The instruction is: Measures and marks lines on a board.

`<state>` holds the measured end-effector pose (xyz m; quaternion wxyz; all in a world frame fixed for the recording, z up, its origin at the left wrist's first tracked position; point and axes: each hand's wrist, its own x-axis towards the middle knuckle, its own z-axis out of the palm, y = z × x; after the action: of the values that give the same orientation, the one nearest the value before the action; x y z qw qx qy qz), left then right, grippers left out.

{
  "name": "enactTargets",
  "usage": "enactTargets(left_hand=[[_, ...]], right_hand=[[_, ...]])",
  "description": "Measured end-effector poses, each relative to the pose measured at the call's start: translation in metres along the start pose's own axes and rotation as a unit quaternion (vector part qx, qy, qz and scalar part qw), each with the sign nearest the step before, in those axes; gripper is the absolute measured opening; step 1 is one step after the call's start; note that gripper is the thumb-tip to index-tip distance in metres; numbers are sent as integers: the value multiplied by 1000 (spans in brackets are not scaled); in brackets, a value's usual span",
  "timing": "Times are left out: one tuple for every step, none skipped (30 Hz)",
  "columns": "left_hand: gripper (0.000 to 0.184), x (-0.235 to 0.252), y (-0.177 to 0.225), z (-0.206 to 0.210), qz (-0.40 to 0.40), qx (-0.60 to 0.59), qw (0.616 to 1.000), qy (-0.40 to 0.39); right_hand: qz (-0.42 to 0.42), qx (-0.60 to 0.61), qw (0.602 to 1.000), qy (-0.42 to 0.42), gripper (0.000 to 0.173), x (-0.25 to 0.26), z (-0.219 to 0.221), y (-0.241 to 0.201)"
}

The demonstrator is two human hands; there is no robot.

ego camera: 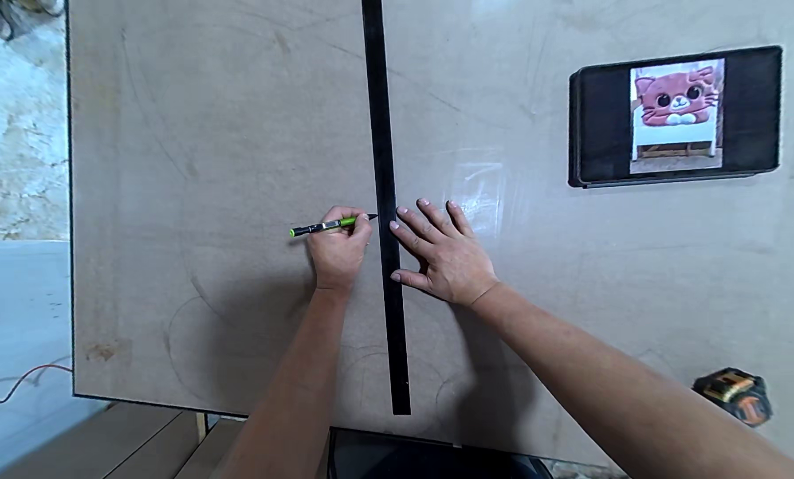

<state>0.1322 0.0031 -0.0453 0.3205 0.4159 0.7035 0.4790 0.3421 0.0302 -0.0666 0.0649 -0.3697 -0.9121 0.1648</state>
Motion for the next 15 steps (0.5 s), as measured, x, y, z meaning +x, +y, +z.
enactTargets(left_hand=[[5,0,0,0,-1,3,1000,0],[5,0,0,0,0,4,1000,1],[5,0,-1,0,0,4,1000,2],[5,0,-1,0,1,4,1000,2],[5,0,-1,0,0,3,1000,2],[5,-1,0,0,-3,4,1000,2],[4,-1,0,0,-5,4,1000,3],[4,0,0,1,-6,4,1000,4],[4,0,1,1,-6,4,1000,4],[4,1,1,1,-8,1,1000,4],[5,1,2,0,-14,-7,1000,1],[5,0,2,-2,-20,-21,1000,-2],[5,-2,4,-5,-25,-37,999,-7],[5,-6,5,-9,-28,-48,998,-12],[6,-14,6,-13,-29,-43,998,-17]], right_hand=[[0,-1,1000,-1,80,0,-1,0],[0,-3,1000,-3,80,0,-1,0],[-1,-4,1000,-4,80,0,-1,0],[-2,-5,1000,-3,80,0,-1,0],[-2,-6,1000,-2,80,0,-1,0],[-2,-6,1000,0,80,0,-1,0],[-2,-5,1000,0,80,0,-1,0],[-2,-5,1000,1,80,0,0,0],[-2,-5,1000,1,80,0,0,0],[-1,-6,1000,-1,80,0,0,0],[-1,-7,1000,-1,81,0,0,1],[-2,-6,1000,0,81,-1,0,0],[-2,-5,1000,2,81,-1,1,0],[-3,-4,1000,6,81,0,1,0],[-2,-4,1000,7,81,0,0,1]])
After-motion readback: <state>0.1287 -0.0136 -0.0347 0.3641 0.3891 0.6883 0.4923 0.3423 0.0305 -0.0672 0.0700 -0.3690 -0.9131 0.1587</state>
